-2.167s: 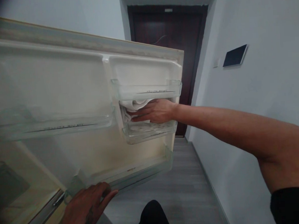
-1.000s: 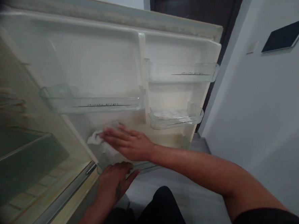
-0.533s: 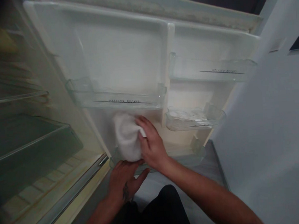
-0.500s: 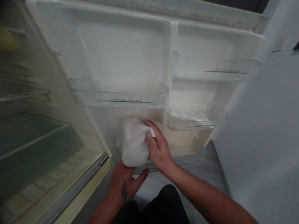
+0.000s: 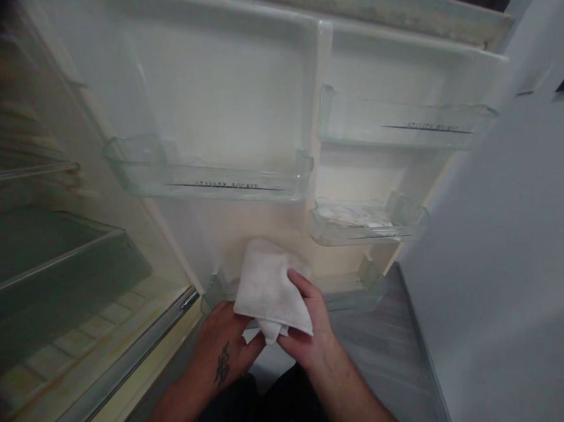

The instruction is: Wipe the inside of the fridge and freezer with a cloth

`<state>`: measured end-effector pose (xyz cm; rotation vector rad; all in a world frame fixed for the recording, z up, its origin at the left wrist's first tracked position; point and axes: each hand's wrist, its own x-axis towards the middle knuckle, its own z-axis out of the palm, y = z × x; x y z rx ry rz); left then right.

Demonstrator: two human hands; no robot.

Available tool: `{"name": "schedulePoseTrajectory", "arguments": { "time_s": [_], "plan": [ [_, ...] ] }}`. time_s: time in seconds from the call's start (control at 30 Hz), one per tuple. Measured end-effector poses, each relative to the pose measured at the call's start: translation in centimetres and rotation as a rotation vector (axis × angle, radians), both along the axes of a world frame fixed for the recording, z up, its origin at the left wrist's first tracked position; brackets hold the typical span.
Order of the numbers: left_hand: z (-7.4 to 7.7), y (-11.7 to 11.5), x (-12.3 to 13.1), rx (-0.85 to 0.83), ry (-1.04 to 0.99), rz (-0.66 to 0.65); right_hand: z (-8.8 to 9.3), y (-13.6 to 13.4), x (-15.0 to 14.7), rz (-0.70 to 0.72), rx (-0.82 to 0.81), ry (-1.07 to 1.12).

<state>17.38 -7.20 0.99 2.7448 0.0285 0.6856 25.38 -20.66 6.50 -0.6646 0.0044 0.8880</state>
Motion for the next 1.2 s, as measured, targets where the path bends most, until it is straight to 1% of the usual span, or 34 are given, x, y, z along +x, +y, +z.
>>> {"name": "schedulePoseTrajectory", "arguments": {
  "time_s": [0.03,0.07,0.13,0.17,0.2,0.27,0.33,0.37,0.4,0.43,0.47,0.53,0.6,0.63,0.67,0.7,0.73,0.8,0.83,0.87,0.9,0.93,0.97,1.0,1.07,1.13,1.17,1.2],
  "plan": [
    [-0.1,0.1,0.0,0.022,0.003,0.006,0.0,0.4,-0.3,-0.031,-0.052,-0.122],
    [-0.2,0.1,0.1,0.038,0.007,0.013,0.0,0.9,-0.4,-0.093,-0.114,-0.336],
    [-0.5,0.2,0.2,0.048,-0.008,0.023,0.4,2.1,0.2,-0.259,-0.218,-0.885],
    [-0.6,0.2,0.2,0.041,-0.022,0.03,0.9,2.8,1.1,-0.312,-0.249,-1.158],
    [-0.6,0.2,0.3,0.032,-0.031,0.032,1.5,3.8,2.3,-0.326,-0.277,-1.419],
    [-0.7,0.3,0.2,0.018,-0.027,0.011,2.9,5.9,5.4,-0.266,-0.331,-1.874],
    [-0.6,0.4,0.2,0.017,-0.012,-0.026,4.1,7.9,8.6,-0.277,-0.411,-2.32],
    [-0.5,0.4,0.1,0.022,-0.015,-0.047,4.2,8.7,9.9,-0.291,-0.452,-2.511],
    [-0.5,0.5,0.0,0.027,-0.029,-0.057,4.0,9.1,10.9,-0.301,-0.477,-2.644],
    [-0.4,0.5,0.0,0.035,-0.042,-0.063,3.4,9.2,11.7,-0.278,-0.49,-2.747],
    [-0.4,0.7,-0.1,0.043,-0.052,-0.059,2.4,8.9,12.2,-0.224,-0.494,-2.827],
    [-0.5,1.1,-0.5,0.053,-0.072,-0.015,-0.2,7.5,12.9,-0.032,-0.484,-2.926],
    [-0.7,1.7,-1.0,0.041,-0.113,0.038,-2.4,5.7,13.4,0.191,-0.477,-2.939],
    [-0.7,2.0,-1.3,0.029,-0.129,0.048,-3.0,5.0,13.5,0.269,-0.473,-2.908],
    [-0.8,2.4,-1.6,0.014,-0.135,0.04,-3.0,4.6,13.6,0.3,-0.466,-2.857],
    [-0.8,2.6,-1.8,-0.005,-0.131,0.017,-2.5,4.6,13.5,0.283,-0.456,-2.796],
    [-0.9,2.8,-2.0,-0.029,-0.12,-0.009,-1.4,4.8,13.2,0.222,-0.452,-2.735],
    [-0.9,3.0,-2.0,-0.077,-0.109,-0.045,1.7,6.0,12.4,0.039,-0.486,-2.633],
    [-1.0,3.0,-2.0,-0.097,-0.118,-0.052,3.4,6.8,11.9,-0.046,-0.527,-2.598],
    [-1.0,3.0,-1.9,-0.109,-0.136,-0.052,4.9,7.5,11.5,-0.105,-0.566,-2.575],
    [-1.1,3.0,-1.7,-0.112,-0.153,-0.051,5.9,8.1,11.2,-0.132,-0.591,-2.565],
    [-1.2,3.0,-1.6,-0.108,-0.17,-0.046,6.5,8.4,11.1,-0.127,-0.596,-2.567],
    [-1.2,3.0,-1.4,-0.1,-0.183,-0.039,6.6,8.5,11.2,-0.09,-0.579,-2.579],
    [-1.3,2.9,-1.3,-0.089,-0.196,-0.032,6.1,8.2,11.5,-0.03,-0.543,-2.594],
    [-1.5,2.9,-1.1,-0.06,-0.213,-0.029,4.0,7.0,12.6,0.127,-0.436,-2.61],
    [-1.5,2.9,-1.0,-0.029,-0.218,-0.02,1.3,4.8,14.1,0.296,-0.339,-2.607],
    [-1.5,2.9,-1.0,-0.015,-0.213,-0.015,0.0,3.4,14.9,0.367,-0.324,-2.617],
    [-1.5,2.8,-1.0,-0.004,-0.204,-0.008,-1.1,1.8,15.7,0.422,-0.347,-2.639]
  ]
}}
